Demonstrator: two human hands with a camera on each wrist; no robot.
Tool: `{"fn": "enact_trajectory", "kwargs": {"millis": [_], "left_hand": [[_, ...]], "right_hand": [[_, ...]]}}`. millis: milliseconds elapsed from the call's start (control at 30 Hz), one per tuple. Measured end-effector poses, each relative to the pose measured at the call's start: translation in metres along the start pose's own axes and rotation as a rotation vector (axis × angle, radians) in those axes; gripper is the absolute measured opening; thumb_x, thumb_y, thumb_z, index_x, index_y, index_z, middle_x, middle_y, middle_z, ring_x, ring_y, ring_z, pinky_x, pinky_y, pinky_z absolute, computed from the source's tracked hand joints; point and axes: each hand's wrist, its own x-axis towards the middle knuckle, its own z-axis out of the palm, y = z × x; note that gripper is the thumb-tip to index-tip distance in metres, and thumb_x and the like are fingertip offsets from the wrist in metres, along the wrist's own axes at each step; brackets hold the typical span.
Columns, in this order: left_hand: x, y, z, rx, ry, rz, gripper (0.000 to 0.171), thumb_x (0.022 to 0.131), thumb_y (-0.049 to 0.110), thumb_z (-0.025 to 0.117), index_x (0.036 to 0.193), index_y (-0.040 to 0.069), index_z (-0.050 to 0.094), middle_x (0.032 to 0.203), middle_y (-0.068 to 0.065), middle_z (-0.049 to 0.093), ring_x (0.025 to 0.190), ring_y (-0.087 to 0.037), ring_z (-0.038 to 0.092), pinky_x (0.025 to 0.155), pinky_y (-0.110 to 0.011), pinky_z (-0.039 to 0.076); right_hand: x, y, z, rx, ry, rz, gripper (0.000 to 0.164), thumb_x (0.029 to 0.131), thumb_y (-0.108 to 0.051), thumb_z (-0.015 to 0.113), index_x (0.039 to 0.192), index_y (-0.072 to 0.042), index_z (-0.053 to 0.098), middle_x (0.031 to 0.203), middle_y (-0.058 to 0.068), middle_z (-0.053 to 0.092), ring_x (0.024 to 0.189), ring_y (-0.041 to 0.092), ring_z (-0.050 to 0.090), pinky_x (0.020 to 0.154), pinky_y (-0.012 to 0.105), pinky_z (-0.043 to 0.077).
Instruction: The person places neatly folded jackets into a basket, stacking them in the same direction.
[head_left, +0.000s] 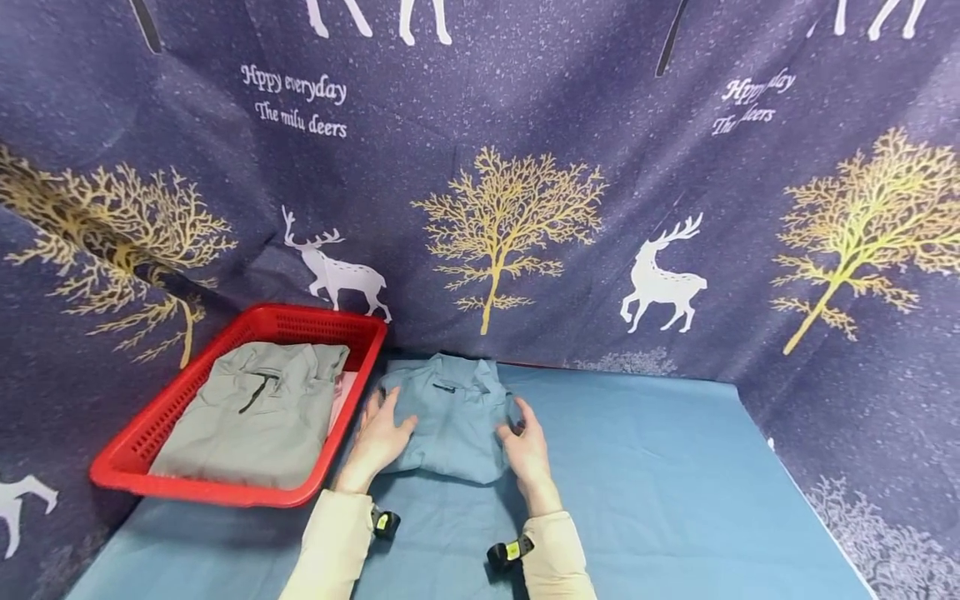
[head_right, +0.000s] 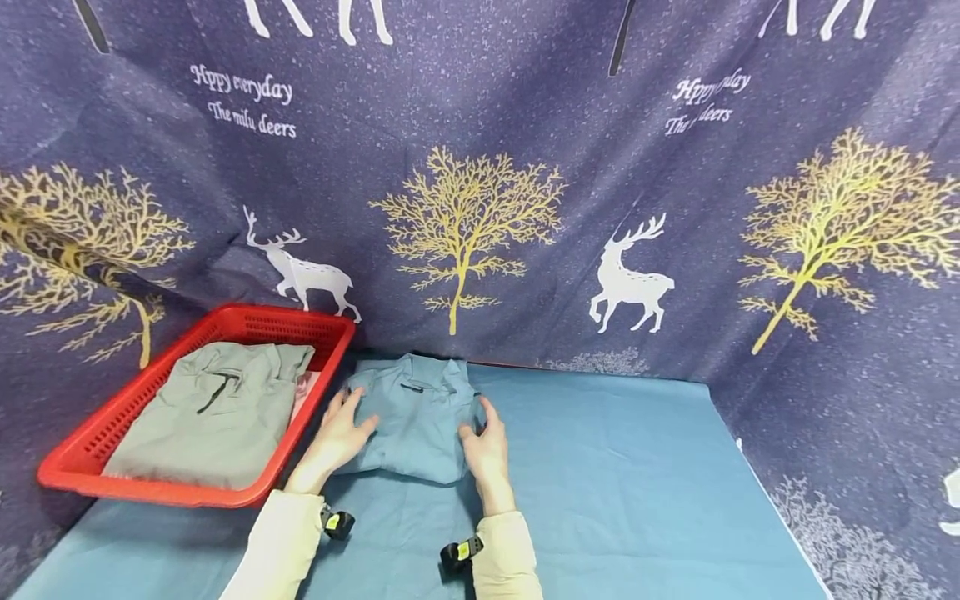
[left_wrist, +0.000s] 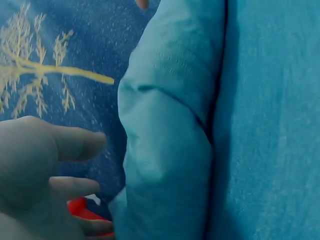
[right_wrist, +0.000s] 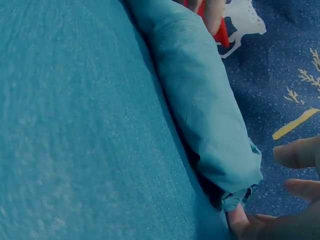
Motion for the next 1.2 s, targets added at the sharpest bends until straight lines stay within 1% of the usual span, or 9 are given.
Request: {"fn": "enact_trajectory", "kwargs": {"millis": [100, 200, 300, 467, 500, 533, 767, 1000, 1200], "left_hand": [[0.007, -0.01, 0.0, -0.079, -0.004, -0.051, 0.069, 0.097, 0.021, 0.055, 0.155, 0.004, 0.022, 0.156, -0.033, 0.007, 0.141, -0.051, 0.009, 0.11, -0.064, 0.015], [0.012, -0.018, 0.0, -0.163, -0.004, -0.085, 0.071, 0.097, 0.018, 0.055, 0.156, 0.003, 0.018, 0.156, -0.032, 0.01, 0.142, -0.048, 0.011, 0.112, -0.059, 0.016], [0.013, -0.023, 0.003, -0.233, -0.002, -0.098, 0.071, 0.095, 0.015, 0.056, 0.156, 0.004, 0.021, 0.156, -0.029, 0.018, 0.142, -0.044, 0.016, 0.113, -0.056, 0.018], [0.011, -0.024, 0.004, -0.344, -0.017, -0.124, 0.068, 0.093, 0.012, 0.059, 0.154, 0.008, 0.031, 0.155, -0.026, 0.023, 0.143, -0.041, 0.017, 0.113, -0.055, 0.017], [0.011, -0.023, 0.004, -0.359, -0.012, -0.133, 0.067, 0.092, 0.012, 0.06, 0.153, 0.009, 0.033, 0.155, -0.027, 0.023, 0.142, -0.042, 0.018, 0.113, -0.055, 0.018], [0.01, -0.023, 0.004, -0.378, -0.007, -0.146, 0.066, 0.092, 0.012, 0.059, 0.153, 0.01, 0.035, 0.155, -0.026, 0.023, 0.142, -0.041, 0.019, 0.113, -0.055, 0.018], [0.006, -0.018, 0.003, -0.467, 0.043, -0.195, 0.062, 0.089, 0.012, 0.058, 0.149, 0.012, 0.043, 0.155, -0.023, 0.027, 0.142, -0.037, 0.022, 0.114, -0.051, 0.019], [0.002, -0.016, 0.0, -0.474, -0.037, -0.142, 0.053, 0.092, 0.01, 0.058, 0.144, 0.012, 0.051, 0.153, -0.022, 0.03, 0.139, -0.037, 0.03, 0.111, -0.051, 0.025], [-0.001, -0.014, 0.0, -0.462, -0.063, -0.118, 0.042, 0.093, 0.009, 0.057, 0.135, 0.01, 0.06, 0.146, -0.02, 0.043, 0.117, -0.032, 0.048, 0.097, -0.046, 0.038]], "right_hand": [[0.001, 0.001, 0.002, 0.032, -0.016, 0.005, 0.063, 0.088, -0.005, 0.063, 0.147, -0.007, 0.043, 0.137, 0.028, 0.045, 0.113, 0.038, 0.052, 0.092, 0.052, 0.043], [0.001, 0.003, 0.003, 0.084, -0.068, 0.037, 0.062, 0.09, -0.006, 0.063, 0.148, -0.007, 0.042, 0.133, 0.029, 0.048, 0.115, 0.04, 0.051, 0.093, 0.053, 0.042], [0.0, 0.005, 0.004, 0.155, -0.151, 0.083, 0.06, 0.092, -0.01, 0.063, 0.148, -0.008, 0.042, 0.13, 0.027, 0.05, 0.101, 0.033, 0.057, 0.086, 0.046, 0.046], [0.001, 0.006, 0.008, 0.273, -0.236, 0.114, 0.063, 0.093, -0.012, 0.063, 0.15, -0.008, 0.037, 0.145, 0.028, 0.036, 0.109, 0.036, 0.054, 0.087, 0.045, 0.047], [0.001, 0.007, 0.009, 0.281, -0.24, 0.11, 0.064, 0.093, -0.011, 0.063, 0.151, -0.008, 0.037, 0.15, 0.028, 0.031, 0.121, 0.04, 0.046, 0.094, 0.049, 0.044], [0.001, 0.008, 0.009, 0.287, -0.242, 0.106, 0.064, 0.093, -0.011, 0.063, 0.151, -0.008, 0.037, 0.151, 0.027, 0.028, 0.124, 0.042, 0.044, 0.095, 0.051, 0.043], [0.002, 0.004, 0.009, 0.304, -0.212, 0.058, 0.058, 0.091, -0.006, 0.063, 0.145, -0.002, 0.044, 0.148, 0.028, 0.035, 0.128, 0.04, 0.043, 0.102, 0.05, 0.04], [0.002, -0.005, 0.005, 0.276, -0.172, -0.003, 0.06, 0.09, -0.001, 0.061, 0.148, -0.009, 0.044, 0.155, 0.021, 0.028, 0.14, 0.038, 0.028, 0.111, 0.052, 0.027], [0.001, -0.008, 0.0, 0.215, -0.169, -0.018, 0.055, 0.092, -0.004, 0.061, 0.145, -0.017, 0.05, 0.155, 0.017, 0.03, 0.142, 0.037, 0.027, 0.11, 0.052, 0.028]]}}
